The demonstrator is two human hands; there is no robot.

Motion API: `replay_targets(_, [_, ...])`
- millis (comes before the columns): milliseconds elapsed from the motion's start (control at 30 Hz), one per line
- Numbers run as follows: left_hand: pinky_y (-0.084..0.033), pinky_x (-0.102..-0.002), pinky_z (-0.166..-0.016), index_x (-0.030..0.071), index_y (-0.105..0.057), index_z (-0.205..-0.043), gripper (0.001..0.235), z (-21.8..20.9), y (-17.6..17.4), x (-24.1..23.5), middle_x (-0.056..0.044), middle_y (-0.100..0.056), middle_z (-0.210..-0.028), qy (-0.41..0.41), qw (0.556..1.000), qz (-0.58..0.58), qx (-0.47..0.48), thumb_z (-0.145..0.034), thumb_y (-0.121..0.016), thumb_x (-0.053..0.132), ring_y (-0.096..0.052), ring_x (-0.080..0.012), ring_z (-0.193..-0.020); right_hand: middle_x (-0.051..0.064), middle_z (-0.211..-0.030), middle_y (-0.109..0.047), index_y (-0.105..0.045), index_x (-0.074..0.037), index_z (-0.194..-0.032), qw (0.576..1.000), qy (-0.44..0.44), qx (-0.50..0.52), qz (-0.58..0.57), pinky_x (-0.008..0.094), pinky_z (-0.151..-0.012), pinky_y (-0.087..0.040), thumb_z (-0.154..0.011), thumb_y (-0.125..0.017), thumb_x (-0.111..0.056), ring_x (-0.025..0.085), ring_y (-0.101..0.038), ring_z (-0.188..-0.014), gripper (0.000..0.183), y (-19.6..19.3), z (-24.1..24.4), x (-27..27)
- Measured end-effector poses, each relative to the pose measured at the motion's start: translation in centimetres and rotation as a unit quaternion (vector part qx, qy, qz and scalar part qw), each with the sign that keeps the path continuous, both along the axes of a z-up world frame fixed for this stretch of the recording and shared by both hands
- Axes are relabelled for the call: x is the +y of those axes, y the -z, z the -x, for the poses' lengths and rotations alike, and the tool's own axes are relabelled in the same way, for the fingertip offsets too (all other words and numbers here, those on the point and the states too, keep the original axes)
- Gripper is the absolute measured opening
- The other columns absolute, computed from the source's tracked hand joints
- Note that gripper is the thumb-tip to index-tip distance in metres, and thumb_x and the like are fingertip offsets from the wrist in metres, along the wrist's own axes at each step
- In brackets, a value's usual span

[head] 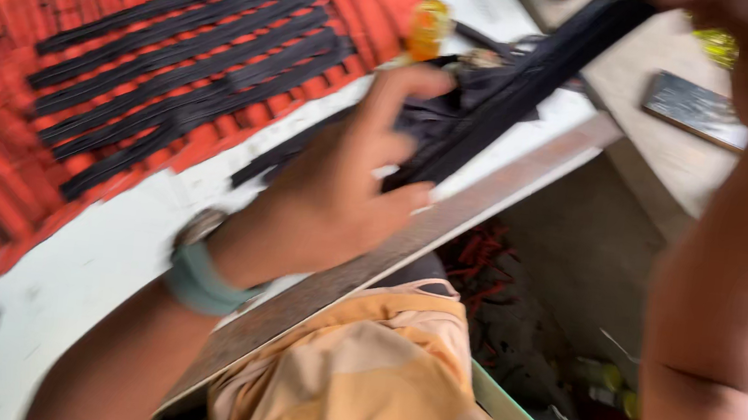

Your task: The person repeatedly applies a viscous substance from a small jar onto black zipper strips laid on a white table using a small brush. The person holds each zipper strip in place with the left hand while brushing the substance along its length with the right hand, then places the treated strip back on the table.

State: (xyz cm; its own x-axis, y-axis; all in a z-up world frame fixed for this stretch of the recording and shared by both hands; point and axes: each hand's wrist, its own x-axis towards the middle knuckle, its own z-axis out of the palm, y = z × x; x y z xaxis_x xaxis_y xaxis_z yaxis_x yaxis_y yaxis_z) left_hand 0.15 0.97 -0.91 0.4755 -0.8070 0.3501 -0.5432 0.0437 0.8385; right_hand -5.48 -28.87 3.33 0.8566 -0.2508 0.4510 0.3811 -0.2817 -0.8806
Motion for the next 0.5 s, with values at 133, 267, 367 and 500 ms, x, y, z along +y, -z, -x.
replay_targets(133, [-0.057, -0.040, -0.068, 0.007, -0.032, -0.144, 0.065, 0.5, 1.6, 2.3, -0.018, -0.071, -0.079, -0.068, 0.978, -0.192, 0.052, -0.089, -0.067, 0.012, -0.076, -0.0318, -0.080, 0.015, -0.110, -0.076, -0.056, 0.001, -0.152, 0.992, 0.075, 0.085, -0.058, 0.030, -0.069, -0.063, -0.100, -0.076, 0.008, 0.018, -0.074, -0.078, 0.056, 5.3, 2.0, -5.3])
replay_targets(267, [-0.060, -0.042, -0.071, 0.016, -0.028, -0.149, 0.078, 1.5, 5.2, 3.3, -0.019, -0.076, -0.084, -0.090, 0.925, -0.339, 0.144, -0.083, -0.070, 0.016, -0.078, -0.0366, -0.078, 0.015, -0.094, -0.077, -0.047, -0.002, -0.155, 0.956, 0.179, 0.215, 0.089, 0.029, -0.068, -0.061, -0.089, -0.083, 0.000, 0.018, -0.074, -0.079, 0.076, 13.6, 3.0, -9.2])
replay_targets(367, [-0.057, -0.044, -0.075, 0.019, -0.028, -0.150, 0.081, 2.4, 9.2, 3.4, -0.020, -0.077, -0.086, -0.109, 0.890, -0.414, 0.157, -0.084, -0.075, 0.019, -0.075, -0.0401, -0.082, 0.011, -0.097, -0.078, -0.051, -0.002, -0.151, 0.947, 0.211, 0.242, 0.030, 0.025, -0.076, -0.063, -0.085, -0.085, -0.003, 0.014, -0.075, -0.086, 0.074, 19.2, 3.3, -11.8])
replay_targets(500, [-0.056, -0.042, -0.074, 0.019, -0.034, -0.149, 0.078, 2.8, 13.5, 3.7, -0.018, -0.076, -0.084, -0.148, 0.894, -0.380, 0.186, -0.083, -0.075, 0.019, -0.076, -0.0346, -0.079, 0.012, -0.096, -0.077, -0.055, -0.002, -0.147, 0.928, 0.266, 0.258, 0.047, 0.026, -0.075, -0.059, -0.081, -0.087, -0.003, 0.013, -0.074, -0.088, 0.073, 23.5, 4.1, -15.0])
